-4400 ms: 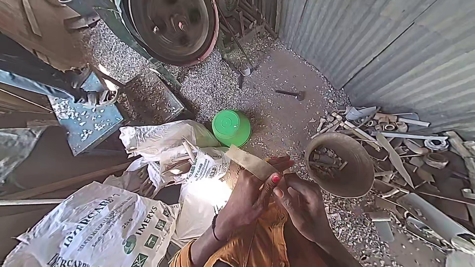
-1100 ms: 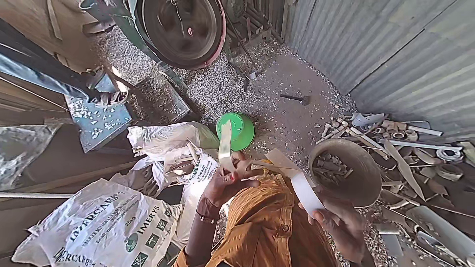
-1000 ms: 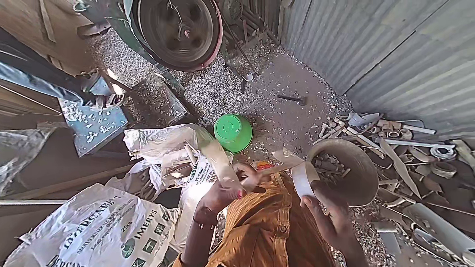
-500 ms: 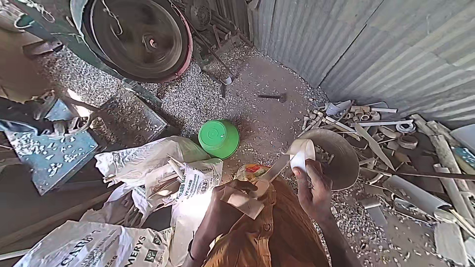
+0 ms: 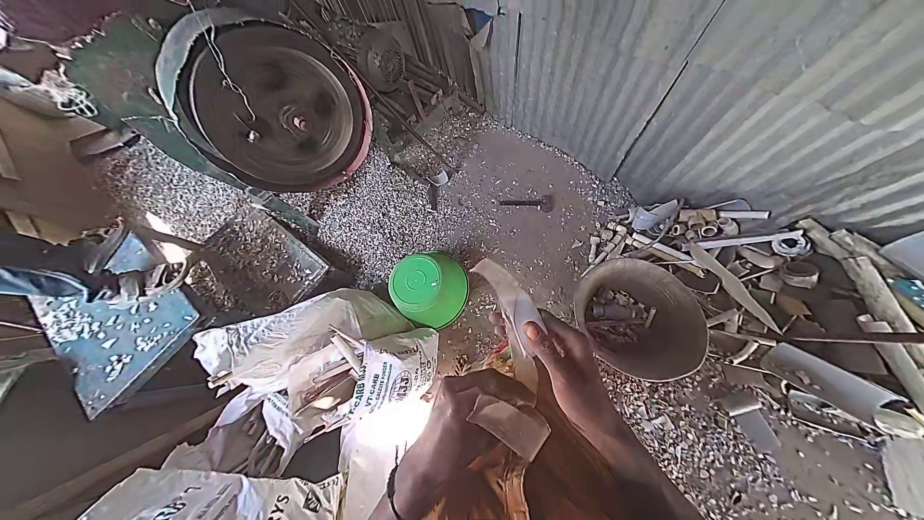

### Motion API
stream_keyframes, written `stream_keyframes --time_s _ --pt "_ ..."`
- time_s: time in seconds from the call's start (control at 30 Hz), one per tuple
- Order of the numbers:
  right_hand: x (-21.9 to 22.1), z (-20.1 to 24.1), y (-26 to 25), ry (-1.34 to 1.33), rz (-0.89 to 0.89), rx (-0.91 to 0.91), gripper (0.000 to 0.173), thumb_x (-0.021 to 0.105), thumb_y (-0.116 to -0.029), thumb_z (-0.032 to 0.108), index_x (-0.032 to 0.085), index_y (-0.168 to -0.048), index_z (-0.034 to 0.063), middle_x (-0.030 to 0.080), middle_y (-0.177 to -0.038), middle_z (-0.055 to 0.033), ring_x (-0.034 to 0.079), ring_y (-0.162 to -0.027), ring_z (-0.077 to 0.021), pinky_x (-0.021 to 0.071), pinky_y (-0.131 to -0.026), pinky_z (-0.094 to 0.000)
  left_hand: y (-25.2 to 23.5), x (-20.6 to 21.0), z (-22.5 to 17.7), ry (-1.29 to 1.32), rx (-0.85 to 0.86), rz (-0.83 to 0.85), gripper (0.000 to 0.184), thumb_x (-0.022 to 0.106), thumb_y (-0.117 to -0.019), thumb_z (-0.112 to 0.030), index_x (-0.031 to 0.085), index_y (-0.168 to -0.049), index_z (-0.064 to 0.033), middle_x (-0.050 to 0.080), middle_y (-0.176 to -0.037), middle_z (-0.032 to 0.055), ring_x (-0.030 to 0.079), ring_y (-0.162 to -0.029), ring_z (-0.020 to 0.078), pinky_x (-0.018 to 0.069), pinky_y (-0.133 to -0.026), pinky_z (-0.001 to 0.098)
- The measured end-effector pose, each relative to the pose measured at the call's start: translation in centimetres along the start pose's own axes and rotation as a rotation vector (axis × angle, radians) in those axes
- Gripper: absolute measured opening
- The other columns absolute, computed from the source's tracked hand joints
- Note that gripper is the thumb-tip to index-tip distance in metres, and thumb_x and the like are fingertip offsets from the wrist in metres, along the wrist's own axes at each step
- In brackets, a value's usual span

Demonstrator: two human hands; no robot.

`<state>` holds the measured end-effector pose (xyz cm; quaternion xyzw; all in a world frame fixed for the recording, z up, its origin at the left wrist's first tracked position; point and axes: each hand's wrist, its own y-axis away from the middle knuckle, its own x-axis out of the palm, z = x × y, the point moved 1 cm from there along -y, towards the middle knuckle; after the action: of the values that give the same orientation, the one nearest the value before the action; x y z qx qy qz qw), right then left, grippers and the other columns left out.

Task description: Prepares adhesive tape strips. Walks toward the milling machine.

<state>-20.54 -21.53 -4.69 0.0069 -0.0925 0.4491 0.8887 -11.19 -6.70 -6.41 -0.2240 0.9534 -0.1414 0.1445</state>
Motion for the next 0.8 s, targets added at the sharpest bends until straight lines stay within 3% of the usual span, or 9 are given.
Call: stream_keyframes --time_s 0.1,0.2,0.3,0.4,0.5,0.57,0.63,0.7,0.8 --pt "0.4 0.2 0.0 -0.084 0.022 0.096 0.029 0.064 -0.0957 0.005 0.060 -0.122 -0.0073 0.076 -0.110 -0.0105 0.074 -0.098 -0.0166 0.0613 -0.090 -0.0311 -0.4 0.0 0.3 -0.269 0.081 0.024 0.014 0.071 -0.0905 -0.013 0.073 -0.104 -0.0121 0.076 -0.099 0.0005 0.070 -0.093 0.0031 0.0563 -0.084 0.0170" --pt "0.5 0.2 -0.2 -0.064 -0.115 0.035 0.025 0.068 -0.0866 -0.004 0.063 -0.111 -0.0030 0.077 -0.093 -0.0052 0.075 -0.083 -0.0126 0.0631 -0.079 -0.0269 -0.6 0.0 0.9 -0.301 0.063 0.050 0.017 0.071 -0.0885 -0.007 0.073 -0.105 -0.0118 0.076 -0.103 0.0022 0.070 -0.098 0.0048 0.0560 -0.089 0.0183" --pt "-0.4 0.4 -0.2 0.010 -0.206 -0.133 0.025 0.070 -0.0854 -0.004 0.065 -0.109 0.0024 0.078 -0.094 0.0009 0.075 -0.085 -0.0079 0.0630 -0.079 -0.0232 -0.5 -0.6 1.7 0.024 -0.035 0.036 0.017 0.075 -0.0906 -0.013 0.074 -0.108 -0.0149 0.074 -0.105 -0.0037 0.068 -0.101 0.0016 0.0562 -0.092 0.0198" --pt "-1.6 0.7 -0.2 0.089 -0.230 -0.324 0.023 0.073 -0.0895 0.008 0.069 -0.111 0.0133 0.078 -0.099 0.0065 0.075 -0.091 -0.0055 0.0631 -0.082 -0.0226 0.8 -1.6 2.8 0.417 -0.139 0.058 0.029 0.077 -0.0908 -0.020 0.072 -0.119 -0.0269 0.073 -0.112 -0.0148 0.067 -0.102 -0.0026 0.0569 -0.091 0.0196" --pt "-4.2 2.0 -0.9 0.130 -0.363 -0.389 0.028 0.072 -0.0899 0.007 0.067 -0.115 0.0182 0.077 -0.101 0.0096 0.074 -0.093 -0.0067 0.0629 -0.085 -0.0257 3.9 -4.2 4.4 0.249 -0.303 0.050 0.028 0.077 -0.0889 -0.018 0.072 -0.116 -0.0227 0.075 -0.113 -0.0099 0.071 -0.102 0.0031 0.0596 -0.090 0.0238" --pt "-5.9 2.8 -1.3 0.230 -0.354 -0.417 0.030 0.072 -0.0903 0.009 0.064 -0.118 0.0179 0.077 -0.103 0.0115 0.074 -0.095 -0.0060 0.0632 -0.087 -0.0257 4.9 -6.0 5.2 0.069 -0.336 -0.057 0.018 0.071 -0.0950 -0.030 0.075 -0.109 -0.0196 0.076 -0.109 -0.0067 0.072 -0.100 0.0063 0.0601 -0.089 0.0257" --pt "-6.1 2.8 -1.0 0.363 -0.251 -0.448 0.023 0.071 -0.0932 0.017 0.065 -0.116 0.0151 0.077 -0.102 0.0099 0.073 -0.095 -0.0039 0.0634 -0.085 -0.0250 3.8 -6.5 4.4 0.010 -0.348 -0.188 0.029 0.058 -0.1024 -0.041 0.074 -0.110 -0.0177 0.076 -0.106 -0.0038 0.072 -0.099 0.0104 0.0596 -0.090 0.0298" --pt "-4.6 1.9 -0.5 0.441 -0.164 -0.474 0.021 0.070 -0.0939 0.020 0.066 -0.111 0.0087 0.076 -0.099 0.0034 0.071 -0.096 -0.0020 0.0609 -0.086 -0.0220 1.0 -6.0 2.7 -0.016 -0.283 -0.207 0.042 0.049 -0.1052 -0.049 0.072 -0.118 -0.0166 0.074 -0.116 -0.0030 0.070 -0.109 0.0122 0.0587 -0.095 0.0324" --pt "-1.7 0.9 0.4 0.519 -0.090 -0.476 0.021 0.070 -0.0919 0.019 0.066 -0.108 0.0052 0.073 -0.100 0.0006 0.064 -0.104 0.0030 0.0500 -0.096 -0.0144 -3.6 -3.4 -0.1 0.131 -0.135 -0.206 0.063 0.057 -0.0965 -0.060 0.062 -0.138 -0.0125 0.060 -0.144 0.0011 0.057 -0.132 0.0161 0.0543 -0.104 0.0359"
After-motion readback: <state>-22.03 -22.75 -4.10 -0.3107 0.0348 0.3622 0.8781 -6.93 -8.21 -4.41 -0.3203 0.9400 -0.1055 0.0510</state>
